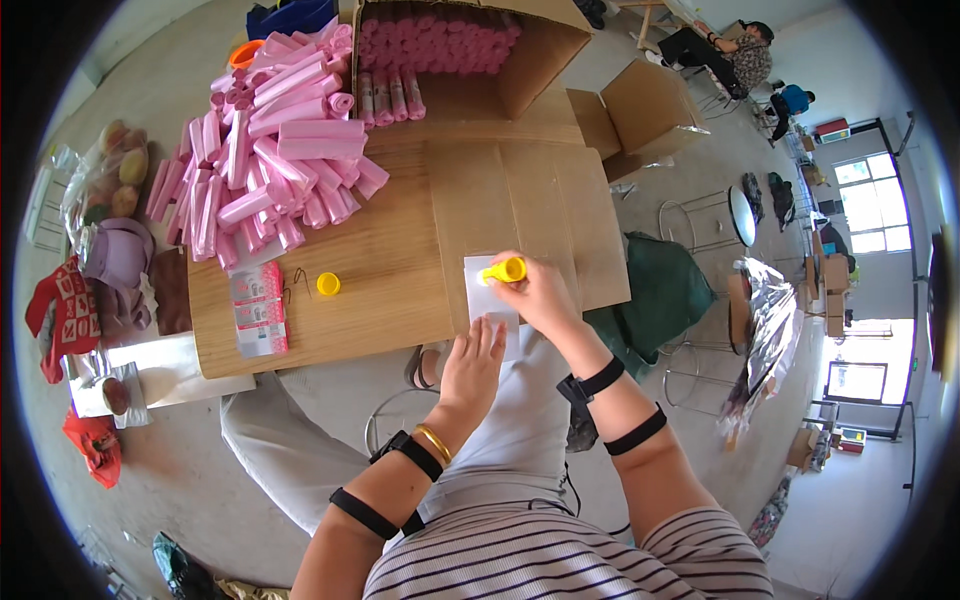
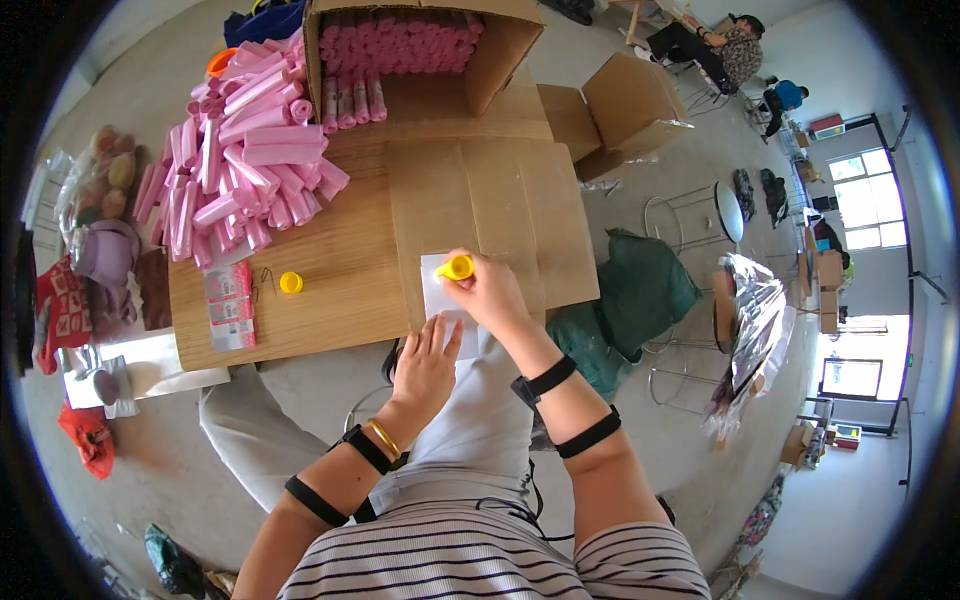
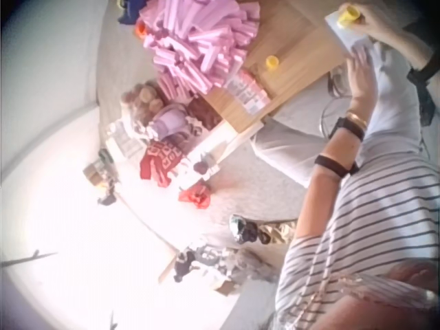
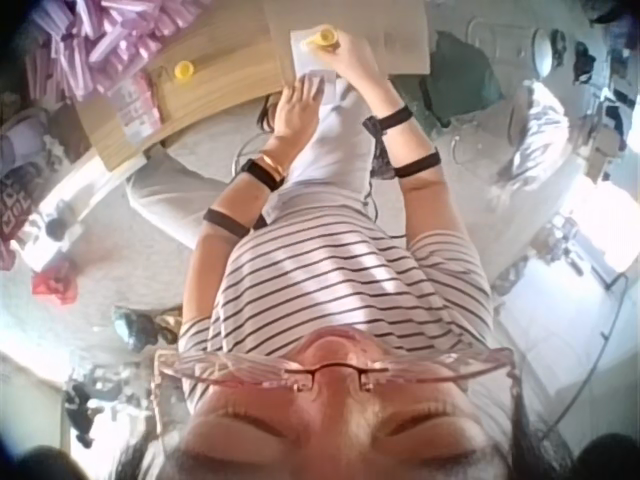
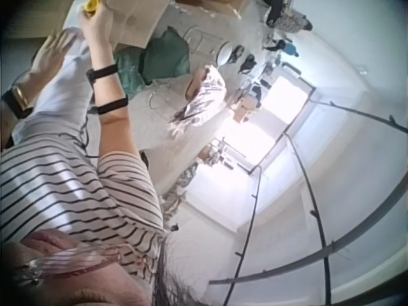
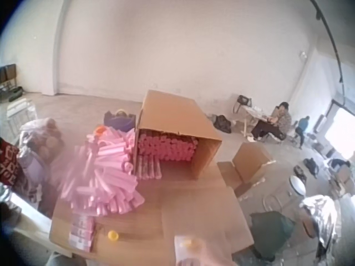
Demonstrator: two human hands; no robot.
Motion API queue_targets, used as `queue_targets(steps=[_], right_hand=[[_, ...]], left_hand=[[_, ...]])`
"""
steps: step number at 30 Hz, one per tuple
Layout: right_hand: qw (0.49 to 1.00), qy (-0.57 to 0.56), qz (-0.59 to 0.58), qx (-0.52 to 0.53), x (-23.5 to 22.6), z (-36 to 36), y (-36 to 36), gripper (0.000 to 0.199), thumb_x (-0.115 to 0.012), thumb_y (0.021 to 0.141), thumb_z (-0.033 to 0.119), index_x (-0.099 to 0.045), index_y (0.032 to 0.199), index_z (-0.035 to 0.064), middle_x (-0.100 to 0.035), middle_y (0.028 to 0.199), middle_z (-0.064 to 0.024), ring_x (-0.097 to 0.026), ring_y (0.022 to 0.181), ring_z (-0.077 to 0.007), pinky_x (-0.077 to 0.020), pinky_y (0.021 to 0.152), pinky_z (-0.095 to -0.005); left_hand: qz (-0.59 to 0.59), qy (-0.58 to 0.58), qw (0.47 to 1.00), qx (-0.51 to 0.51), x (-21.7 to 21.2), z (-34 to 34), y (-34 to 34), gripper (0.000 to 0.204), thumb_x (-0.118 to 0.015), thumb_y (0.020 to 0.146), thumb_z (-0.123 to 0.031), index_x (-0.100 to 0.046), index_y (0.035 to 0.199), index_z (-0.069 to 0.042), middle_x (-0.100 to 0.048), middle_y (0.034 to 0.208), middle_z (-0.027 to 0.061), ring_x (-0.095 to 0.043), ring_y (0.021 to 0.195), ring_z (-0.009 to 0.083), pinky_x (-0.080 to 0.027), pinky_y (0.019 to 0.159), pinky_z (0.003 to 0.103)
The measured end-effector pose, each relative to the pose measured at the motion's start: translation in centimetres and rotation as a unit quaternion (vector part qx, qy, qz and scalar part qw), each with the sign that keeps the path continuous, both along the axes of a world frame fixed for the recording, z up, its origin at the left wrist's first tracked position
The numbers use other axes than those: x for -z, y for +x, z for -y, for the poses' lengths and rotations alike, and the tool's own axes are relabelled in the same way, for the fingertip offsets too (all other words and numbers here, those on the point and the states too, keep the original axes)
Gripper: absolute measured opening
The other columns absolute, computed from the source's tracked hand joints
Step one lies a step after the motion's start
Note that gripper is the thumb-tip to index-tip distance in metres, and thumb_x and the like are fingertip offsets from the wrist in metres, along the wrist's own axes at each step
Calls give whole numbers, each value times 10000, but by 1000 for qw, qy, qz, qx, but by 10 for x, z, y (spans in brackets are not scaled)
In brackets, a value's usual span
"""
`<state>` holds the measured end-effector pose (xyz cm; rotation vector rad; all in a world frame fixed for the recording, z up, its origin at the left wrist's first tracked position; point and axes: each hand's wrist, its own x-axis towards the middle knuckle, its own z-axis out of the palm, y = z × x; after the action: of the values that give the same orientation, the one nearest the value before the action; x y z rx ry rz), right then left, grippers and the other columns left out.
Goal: Applying labels to small pink tubes using glue and organizing them in a cardboard box.
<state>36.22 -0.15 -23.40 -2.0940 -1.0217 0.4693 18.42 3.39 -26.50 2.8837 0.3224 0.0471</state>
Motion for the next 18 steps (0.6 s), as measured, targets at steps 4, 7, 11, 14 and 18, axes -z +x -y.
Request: queue_targets(steps=[4,7,11,14,18], right_hand=[[999,-38,2,37,-18,14,14,228,-716,807,220,-642,976,86,-644,721,-98,-636,625,-199,-500,584,-312],[998,-62,-13,-18,-25,2,-9,210,-701,828,151,-635,1014,76,-676,838,-107,-667,755,-180,-517,660,-305],[998,-40,26,-41,-26,-3,-19,213,-704,810,177,-641,998,99,-658,792,-115,-657,695,-225,-510,626,-323],[999,-37,31,7,-25,14,-5,213,-711,798,206,-649,982,116,-650,734,-100,-645,636,-225,-504,582,-324],[1000,-20,14,1,-27,14,-18,199,-713,797,206,-649,967,124,-649,731,-97,-647,639,-228,-499,575,-324]], left_hand=[[-5,0,1000,-4,1,0,0,577,-507,875,-189,-399,1421,-35,-413,1432,201,-398,1321,289,-327,1037,382],[-32,-9,999,8,-5,-2,0,549,-431,923,-192,-363,1438,-14,-398,1450,202,-386,1338,291,-311,1049,370],[-8,-2,1000,-5,-1,-1,1,584,-518,872,-201,-397,1420,-38,-410,1430,193,-396,1317,286,-316,1048,379],[5,9,1000,-8,2,0,0,606,-564,846,-204,-411,1412,-54,-412,1423,186,-399,1308,283,-318,1049,384],[2,1,1000,-5,3,0,-1,607,-564,848,-211,-410,1414,-57,-415,1419,187,-396,1311,285,-316,1052,386]])
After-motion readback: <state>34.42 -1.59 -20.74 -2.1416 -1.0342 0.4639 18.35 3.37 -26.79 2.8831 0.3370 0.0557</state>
